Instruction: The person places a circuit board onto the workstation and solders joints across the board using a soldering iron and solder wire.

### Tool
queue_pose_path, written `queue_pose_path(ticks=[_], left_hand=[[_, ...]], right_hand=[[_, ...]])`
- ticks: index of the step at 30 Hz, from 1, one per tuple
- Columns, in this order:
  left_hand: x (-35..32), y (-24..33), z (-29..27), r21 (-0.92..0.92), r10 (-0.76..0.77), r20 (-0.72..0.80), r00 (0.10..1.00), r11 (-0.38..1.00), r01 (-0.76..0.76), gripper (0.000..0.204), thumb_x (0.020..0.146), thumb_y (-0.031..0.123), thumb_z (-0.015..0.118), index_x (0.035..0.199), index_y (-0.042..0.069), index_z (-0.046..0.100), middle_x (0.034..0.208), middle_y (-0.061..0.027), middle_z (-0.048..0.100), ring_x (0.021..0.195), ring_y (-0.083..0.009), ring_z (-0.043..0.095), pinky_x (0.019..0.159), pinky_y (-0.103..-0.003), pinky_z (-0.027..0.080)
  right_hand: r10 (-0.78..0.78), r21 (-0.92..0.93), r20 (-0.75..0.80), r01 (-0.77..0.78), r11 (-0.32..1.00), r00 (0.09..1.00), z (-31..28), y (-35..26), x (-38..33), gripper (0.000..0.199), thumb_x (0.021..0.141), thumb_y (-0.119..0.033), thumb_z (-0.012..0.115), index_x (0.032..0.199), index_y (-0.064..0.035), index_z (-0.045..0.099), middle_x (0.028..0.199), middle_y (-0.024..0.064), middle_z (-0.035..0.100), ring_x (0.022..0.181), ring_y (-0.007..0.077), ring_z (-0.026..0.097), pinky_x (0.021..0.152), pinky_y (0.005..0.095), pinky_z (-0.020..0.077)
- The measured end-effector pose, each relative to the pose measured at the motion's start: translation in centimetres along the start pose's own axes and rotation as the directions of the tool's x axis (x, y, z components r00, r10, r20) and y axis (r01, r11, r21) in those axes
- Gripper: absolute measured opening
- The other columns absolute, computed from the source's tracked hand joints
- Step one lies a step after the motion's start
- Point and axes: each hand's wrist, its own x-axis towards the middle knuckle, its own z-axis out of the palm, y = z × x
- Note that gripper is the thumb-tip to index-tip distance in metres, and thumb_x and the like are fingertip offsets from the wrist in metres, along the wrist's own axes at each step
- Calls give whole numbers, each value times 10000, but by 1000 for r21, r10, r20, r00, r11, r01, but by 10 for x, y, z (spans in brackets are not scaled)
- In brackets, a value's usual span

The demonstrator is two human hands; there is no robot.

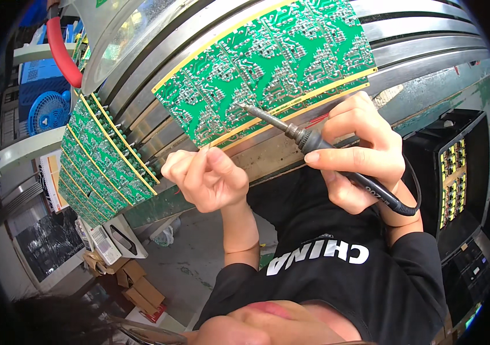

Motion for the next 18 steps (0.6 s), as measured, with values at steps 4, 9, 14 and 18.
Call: queue_pose_path(ticks=[4, 9, 14, 18], left_hand=[[-1, -2, 3, -67, -19, -99, 995, 998, 12, 132, 930, 89, 764, 1046, 113, 707, 845, -22, 493, 801, -234, 500, 694, -399, 434], [1, -3, -1, -30, 7, -49, 999, 1000, -9, 128, 935, 96, 775, 1047, 113, 718, 839, -25, 491, 781, -228, 500, 652, -394, 437], [3, -2, -4, -15, 1, -7, 1000, 1000, -1, 149, 914, 81, 782, 1047, 99, 718, 838, -27, 497, 788, -232, 490, 686, -396, 433], [4, -1, 0, -75, -5, -30, 1000, 997, 3, 118, 913, -25, 703, 1023, 2, 672, 839, -47, 498, 771, -232, 452, 672, -399, 382]], right_hand=[[-5, -14, 19, 5, 1000, 1000, -2, -1, 2, 410, 597, -29, 694, 981, -122, 804, 877, 81, 626, 769, 265, 576, 743, 393, 478], [4, 29, 20, -4, 1000, 1000, -5, 6, 2, 394, 593, -24, 683, 950, -127, 811, 875, 85, 632, 777, 265, 569, 741, 380, 481], [21, 77, 23, -22, 997, 1000, -7, 8, 7, 392, 596, -29, 680, 952, -130, 810, 873, 85, 632, 779, 265, 566, 724, 369, 479], [8, 70, 38, -11, 997, 999, -9, 3, 7, 346, 629, -59, 688, 947, -130, 805, 867, 82, 621, 772, 258, 556, 727, 375, 469]])
